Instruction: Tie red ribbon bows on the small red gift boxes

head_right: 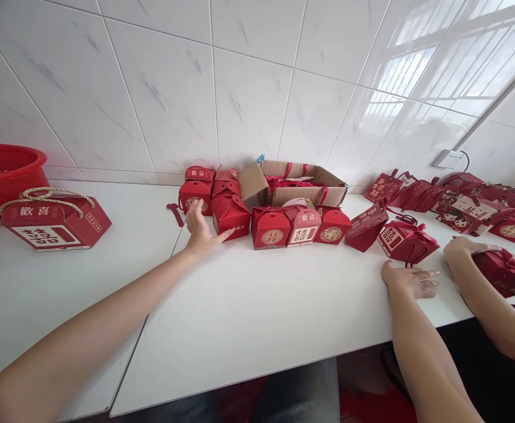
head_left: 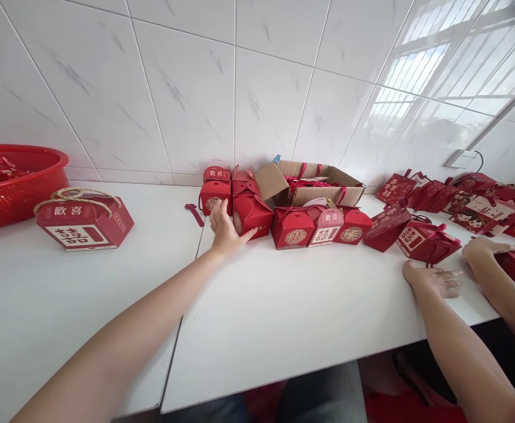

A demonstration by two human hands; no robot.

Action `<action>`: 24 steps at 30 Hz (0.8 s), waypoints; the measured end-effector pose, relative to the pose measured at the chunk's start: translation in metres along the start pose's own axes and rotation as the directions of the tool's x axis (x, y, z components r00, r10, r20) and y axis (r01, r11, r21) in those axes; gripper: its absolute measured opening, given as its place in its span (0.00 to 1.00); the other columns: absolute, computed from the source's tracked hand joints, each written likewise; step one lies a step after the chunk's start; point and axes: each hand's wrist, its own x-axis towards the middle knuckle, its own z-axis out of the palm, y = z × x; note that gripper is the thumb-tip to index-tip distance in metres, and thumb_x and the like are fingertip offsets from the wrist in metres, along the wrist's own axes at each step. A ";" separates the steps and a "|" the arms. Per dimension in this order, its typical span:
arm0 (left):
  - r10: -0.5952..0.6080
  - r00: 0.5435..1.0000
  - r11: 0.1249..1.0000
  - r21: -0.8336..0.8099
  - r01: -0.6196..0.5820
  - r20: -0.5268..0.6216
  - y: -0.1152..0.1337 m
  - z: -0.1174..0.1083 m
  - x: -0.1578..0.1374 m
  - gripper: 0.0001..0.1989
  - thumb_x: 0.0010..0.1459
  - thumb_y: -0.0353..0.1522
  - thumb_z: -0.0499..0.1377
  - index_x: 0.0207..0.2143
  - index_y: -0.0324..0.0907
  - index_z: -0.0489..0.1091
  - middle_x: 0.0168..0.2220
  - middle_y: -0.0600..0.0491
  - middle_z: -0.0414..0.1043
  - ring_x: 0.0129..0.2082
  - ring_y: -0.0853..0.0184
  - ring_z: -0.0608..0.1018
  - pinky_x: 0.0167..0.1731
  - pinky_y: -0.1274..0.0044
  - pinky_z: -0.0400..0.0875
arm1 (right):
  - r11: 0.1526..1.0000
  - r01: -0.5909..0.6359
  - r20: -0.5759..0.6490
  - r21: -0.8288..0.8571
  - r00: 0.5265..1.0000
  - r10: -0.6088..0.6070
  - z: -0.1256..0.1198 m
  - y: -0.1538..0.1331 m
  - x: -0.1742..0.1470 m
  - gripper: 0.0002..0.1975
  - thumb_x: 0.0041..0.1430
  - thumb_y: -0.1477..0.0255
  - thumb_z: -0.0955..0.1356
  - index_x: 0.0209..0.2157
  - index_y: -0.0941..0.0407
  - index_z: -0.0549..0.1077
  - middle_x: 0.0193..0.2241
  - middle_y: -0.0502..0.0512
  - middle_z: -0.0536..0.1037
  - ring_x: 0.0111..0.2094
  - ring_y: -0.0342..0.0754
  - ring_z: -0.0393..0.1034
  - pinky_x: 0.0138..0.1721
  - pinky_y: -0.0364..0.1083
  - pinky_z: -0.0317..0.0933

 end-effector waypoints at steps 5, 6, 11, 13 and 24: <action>-0.024 0.999 1.000 -0.002 0.024 0.030 0.002 0.001 -0.001 0.55 0.43 0.39 0.67 0.64 0.43 0.34 0.67 0.36 0.32 0.67 0.45 0.37 0.61 0.51 0.36 | 0.991 -0.089 -0.051 -0.096 0.995 0.085 0.009 -0.005 -0.002 0.40 0.57 0.53 0.53 0.65 0.62 0.45 0.65 0.77 0.33 0.64 0.68 0.45 0.55 0.68 0.45; -0.018 0.999 1.000 -0.003 0.018 0.038 0.001 0.001 -0.001 0.55 0.44 0.37 0.66 0.64 0.44 0.33 0.67 0.36 0.31 0.67 0.45 0.37 0.61 0.51 0.36 | 0.989 -0.090 -0.049 -0.115 0.995 0.085 0.010 -0.004 -0.003 0.40 0.57 0.52 0.53 0.65 0.60 0.46 0.66 0.74 0.33 0.64 0.67 0.44 0.55 0.67 0.45; 0.030 0.998 0.999 0.035 -0.032 0.052 0.000 0.002 -0.001 0.53 0.44 0.30 0.64 0.65 0.43 0.32 0.67 0.36 0.29 0.67 0.44 0.36 0.61 0.52 0.38 | 0.981 -0.059 -0.041 -0.182 0.998 0.052 0.008 0.001 -0.014 0.46 0.55 0.47 0.51 0.65 0.66 0.45 0.66 0.75 0.33 0.66 0.67 0.38 0.56 0.67 0.46; 0.047 0.998 0.998 0.040 -0.049 0.046 0.001 0.001 -0.001 0.53 0.43 0.29 0.64 0.64 0.42 0.33 0.66 0.35 0.30 0.66 0.44 0.37 0.61 0.52 0.38 | 0.981 -0.037 -0.056 -0.191 0.998 0.026 0.006 0.003 -0.022 0.49 0.54 0.46 0.50 0.65 0.70 0.42 0.66 0.76 0.34 0.66 0.65 0.34 0.57 0.65 0.46; 0.111 0.992 0.985 0.123 -0.117 0.059 0.006 0.003 -0.001 0.50 0.42 0.27 0.61 0.64 0.40 0.36 0.67 0.37 0.24 0.67 0.46 0.33 0.62 0.54 0.36 | 0.981 0.054 -0.068 -0.187 0.995 -0.068 0.008 -0.008 -0.079 0.47 0.55 0.48 0.52 0.66 0.67 0.39 0.67 0.66 0.33 0.66 0.68 0.26 0.62 0.64 0.34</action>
